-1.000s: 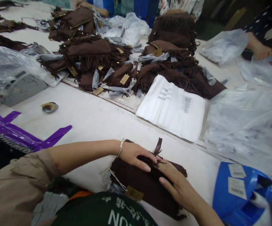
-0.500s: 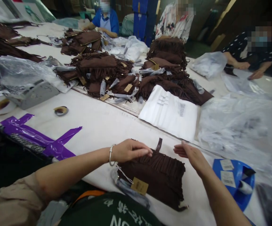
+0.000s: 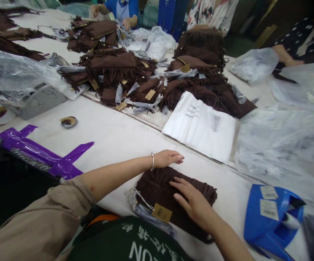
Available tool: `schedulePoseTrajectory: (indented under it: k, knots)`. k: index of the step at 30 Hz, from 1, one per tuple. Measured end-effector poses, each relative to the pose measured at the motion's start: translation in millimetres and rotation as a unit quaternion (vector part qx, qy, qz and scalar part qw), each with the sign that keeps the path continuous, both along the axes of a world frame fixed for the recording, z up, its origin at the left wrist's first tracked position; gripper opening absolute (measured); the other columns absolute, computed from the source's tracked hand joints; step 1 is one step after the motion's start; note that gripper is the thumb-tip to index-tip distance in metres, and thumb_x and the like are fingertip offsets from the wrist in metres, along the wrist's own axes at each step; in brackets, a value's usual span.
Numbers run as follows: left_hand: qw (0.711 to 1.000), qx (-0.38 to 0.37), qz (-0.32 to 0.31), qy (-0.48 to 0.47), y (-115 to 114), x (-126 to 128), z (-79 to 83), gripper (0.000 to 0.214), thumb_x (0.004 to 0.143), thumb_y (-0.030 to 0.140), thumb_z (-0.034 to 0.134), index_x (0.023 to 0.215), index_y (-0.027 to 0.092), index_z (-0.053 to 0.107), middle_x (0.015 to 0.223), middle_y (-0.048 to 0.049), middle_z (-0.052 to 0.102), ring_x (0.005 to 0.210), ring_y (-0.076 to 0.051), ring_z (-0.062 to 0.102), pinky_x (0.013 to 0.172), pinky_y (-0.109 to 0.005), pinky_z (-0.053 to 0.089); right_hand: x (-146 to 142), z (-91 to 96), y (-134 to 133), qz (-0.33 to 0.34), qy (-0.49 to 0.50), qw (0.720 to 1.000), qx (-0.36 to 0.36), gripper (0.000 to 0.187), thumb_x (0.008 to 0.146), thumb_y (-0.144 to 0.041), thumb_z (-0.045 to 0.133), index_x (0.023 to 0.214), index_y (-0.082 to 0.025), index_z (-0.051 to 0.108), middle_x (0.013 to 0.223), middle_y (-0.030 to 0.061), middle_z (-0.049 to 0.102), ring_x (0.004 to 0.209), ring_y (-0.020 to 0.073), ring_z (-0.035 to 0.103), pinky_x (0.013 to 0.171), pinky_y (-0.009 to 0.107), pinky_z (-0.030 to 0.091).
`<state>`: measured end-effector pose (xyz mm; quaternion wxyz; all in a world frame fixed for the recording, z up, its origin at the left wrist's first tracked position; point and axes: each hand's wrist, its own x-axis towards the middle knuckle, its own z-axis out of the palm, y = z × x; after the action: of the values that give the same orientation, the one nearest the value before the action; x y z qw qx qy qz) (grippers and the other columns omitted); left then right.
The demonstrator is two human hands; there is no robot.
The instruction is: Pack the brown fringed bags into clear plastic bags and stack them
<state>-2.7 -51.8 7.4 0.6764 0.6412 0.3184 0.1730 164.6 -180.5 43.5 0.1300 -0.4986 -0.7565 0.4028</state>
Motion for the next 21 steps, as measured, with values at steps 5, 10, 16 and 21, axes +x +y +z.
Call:
schedulePoseTrajectory:
  k: [5,10,16,21]
  knots:
    - [0.929,0.321,-0.148,0.113,-48.3,8.6,1.3,0.037,0.091,0.032,0.042,0.122,0.015,0.052,0.131,-0.0136,0.049,0.126,-0.026,0.04,0.108,-0.043,0.027,0.6,-0.2,-68.8,0.068,0.028,0.996,0.049,0.042,0.088,-0.032,0.046,0.13,-0.03,0.044,0.138,0.001,0.043,0.131,0.0214,0.032,0.11,0.048,0.025]
    - [0.89,0.412,-0.152,0.12,-81.6,-6.4,5.2,0.041,0.091,0.028,0.042,0.13,0.015,0.043,0.141,-0.015,0.036,0.134,-0.024,0.026,0.111,-0.046,0.021,53.9,-11.6,-91.2,-0.425,0.21,0.878,0.072,0.037,0.091,-0.036,0.038,0.123,-0.024,0.051,0.133,0.0056,0.049,0.125,0.0222,0.042,0.108,0.047,0.028]
    - [0.889,0.409,-0.161,0.128,-93.1,-8.0,10.6,0.04,0.091,0.027,0.042,0.129,0.017,0.044,0.14,-0.0136,0.039,0.135,-0.024,0.025,0.111,-0.049,0.019,77.2,-37.4,-53.8,-0.557,0.382,0.738,0.015,0.048,0.087,-0.049,0.041,0.125,-0.019,0.048,0.131,0.0084,0.051,0.12,0.02,0.048,0.105,0.042,0.033]
    - [0.888,0.41,-0.157,0.134,-98.1,-10.1,14.8,0.04,0.092,0.027,0.041,0.13,0.019,0.042,0.14,-0.0113,0.04,0.135,-0.023,0.025,0.111,-0.05,0.015,61.5,-42.4,-50.3,-0.532,0.252,0.808,0.033,0.051,0.086,-0.051,0.042,0.127,-0.022,0.046,0.133,0.0068,0.049,0.123,0.0212,0.043,0.107,0.044,0.029]
